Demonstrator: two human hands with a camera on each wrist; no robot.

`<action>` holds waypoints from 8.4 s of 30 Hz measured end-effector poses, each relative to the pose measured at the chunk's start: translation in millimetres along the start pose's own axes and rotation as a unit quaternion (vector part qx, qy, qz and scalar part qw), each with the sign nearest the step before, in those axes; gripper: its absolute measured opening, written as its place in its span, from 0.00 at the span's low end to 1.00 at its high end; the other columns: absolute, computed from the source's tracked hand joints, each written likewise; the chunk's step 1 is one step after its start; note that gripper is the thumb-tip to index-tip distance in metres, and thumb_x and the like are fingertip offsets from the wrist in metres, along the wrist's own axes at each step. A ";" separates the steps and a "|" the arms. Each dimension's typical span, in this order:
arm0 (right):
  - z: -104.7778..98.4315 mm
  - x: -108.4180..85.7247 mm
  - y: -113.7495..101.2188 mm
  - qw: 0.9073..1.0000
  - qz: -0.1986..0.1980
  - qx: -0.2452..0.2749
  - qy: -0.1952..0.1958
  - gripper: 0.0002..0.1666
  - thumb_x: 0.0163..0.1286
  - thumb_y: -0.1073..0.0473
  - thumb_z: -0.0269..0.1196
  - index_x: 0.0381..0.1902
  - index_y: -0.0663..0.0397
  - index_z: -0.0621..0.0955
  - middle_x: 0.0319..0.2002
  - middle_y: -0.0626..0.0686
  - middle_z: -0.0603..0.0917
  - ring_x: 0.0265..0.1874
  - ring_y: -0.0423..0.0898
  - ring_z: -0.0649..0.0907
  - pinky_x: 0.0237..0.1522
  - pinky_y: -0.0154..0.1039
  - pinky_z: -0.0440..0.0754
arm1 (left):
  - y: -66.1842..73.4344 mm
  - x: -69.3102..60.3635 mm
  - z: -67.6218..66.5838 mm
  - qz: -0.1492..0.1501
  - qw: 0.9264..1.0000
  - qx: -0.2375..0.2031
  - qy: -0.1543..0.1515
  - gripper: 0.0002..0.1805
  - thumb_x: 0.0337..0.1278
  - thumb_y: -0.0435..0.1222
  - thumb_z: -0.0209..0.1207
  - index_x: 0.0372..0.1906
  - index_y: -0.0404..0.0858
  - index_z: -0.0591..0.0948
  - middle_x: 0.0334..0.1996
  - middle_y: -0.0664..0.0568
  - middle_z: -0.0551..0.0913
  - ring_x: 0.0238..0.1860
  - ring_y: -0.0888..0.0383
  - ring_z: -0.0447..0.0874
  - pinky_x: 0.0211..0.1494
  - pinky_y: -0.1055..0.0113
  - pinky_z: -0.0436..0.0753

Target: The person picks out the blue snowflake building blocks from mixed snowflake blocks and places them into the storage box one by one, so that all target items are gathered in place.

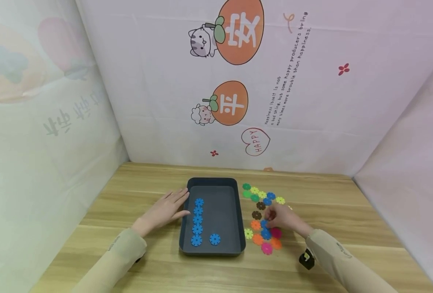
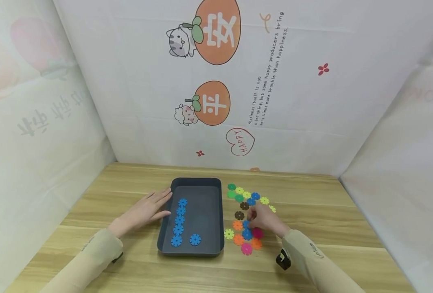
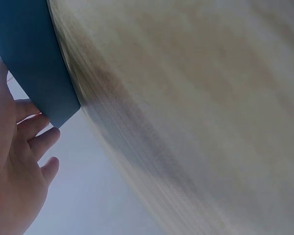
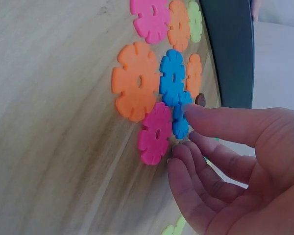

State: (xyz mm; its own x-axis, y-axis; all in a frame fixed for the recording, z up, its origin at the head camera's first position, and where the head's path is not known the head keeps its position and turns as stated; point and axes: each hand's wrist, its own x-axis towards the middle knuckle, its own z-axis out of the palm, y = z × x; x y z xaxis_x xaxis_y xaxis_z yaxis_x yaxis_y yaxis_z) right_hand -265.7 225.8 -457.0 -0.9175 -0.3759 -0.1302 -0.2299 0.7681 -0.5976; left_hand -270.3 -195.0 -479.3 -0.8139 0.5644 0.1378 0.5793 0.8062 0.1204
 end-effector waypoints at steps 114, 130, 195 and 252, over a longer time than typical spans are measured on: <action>66.8 50.2 -108.6 0.991 -0.090 0.044 -0.093 0.03 0.62 0.74 0.65 0.31 0.65 0.82 0.26 0.54 0.85 0.24 0.46 0.87 0.28 0.37 0.88 | -3.0 1.4 0.3 0.004 1.000 0.002 0.000 0.40 0.71 0.57 0.49 0.75 0.34 0.62 0.77 0.40 0.60 0.77 0.45 0.61 0.79 0.43 0.59; 67.7 51.8 -109.4 0.991 -0.105 0.009 -0.086 0.03 0.61 0.72 0.66 0.31 0.63 0.82 0.26 0.52 0.85 0.23 0.40 0.82 0.27 0.34 0.85 | -1.2 1.3 -0.9 0.005 1.000 0.001 0.001 0.39 0.71 0.56 0.50 0.75 0.33 0.63 0.76 0.40 0.61 0.77 0.45 0.61 0.79 0.43 0.60; -55.4 43.5 41.4 0.998 0.016 -0.020 0.052 0.16 0.65 0.65 0.64 0.46 0.73 0.79 0.39 0.63 0.83 0.37 0.50 0.82 0.39 0.43 0.83 | 1.6 -0.7 -1.1 0.000 1.000 -0.004 -0.007 0.39 0.72 0.57 0.48 0.76 0.34 0.62 0.77 0.41 0.60 0.77 0.44 0.60 0.79 0.43 0.59; -53.8 58.5 36.1 0.999 -0.034 0.000 0.028 0.08 0.64 0.68 0.63 0.40 0.67 0.80 0.35 0.59 0.83 0.35 0.46 0.81 0.38 0.41 0.84 | 2.0 0.5 -3.3 -0.003 1.000 0.002 -0.011 0.39 0.73 0.56 0.48 0.75 0.33 0.63 0.76 0.40 0.61 0.77 0.44 0.61 0.79 0.43 0.60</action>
State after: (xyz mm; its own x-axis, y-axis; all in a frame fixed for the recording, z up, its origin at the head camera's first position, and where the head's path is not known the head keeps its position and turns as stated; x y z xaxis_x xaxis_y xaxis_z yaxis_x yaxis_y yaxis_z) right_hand -345.2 259.4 -443.6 -0.9161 -0.3984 -0.0446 -0.2930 0.7414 -0.6037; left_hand -269.5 -193.6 -475.7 -0.8186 0.5627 0.1153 0.5737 0.8107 0.1166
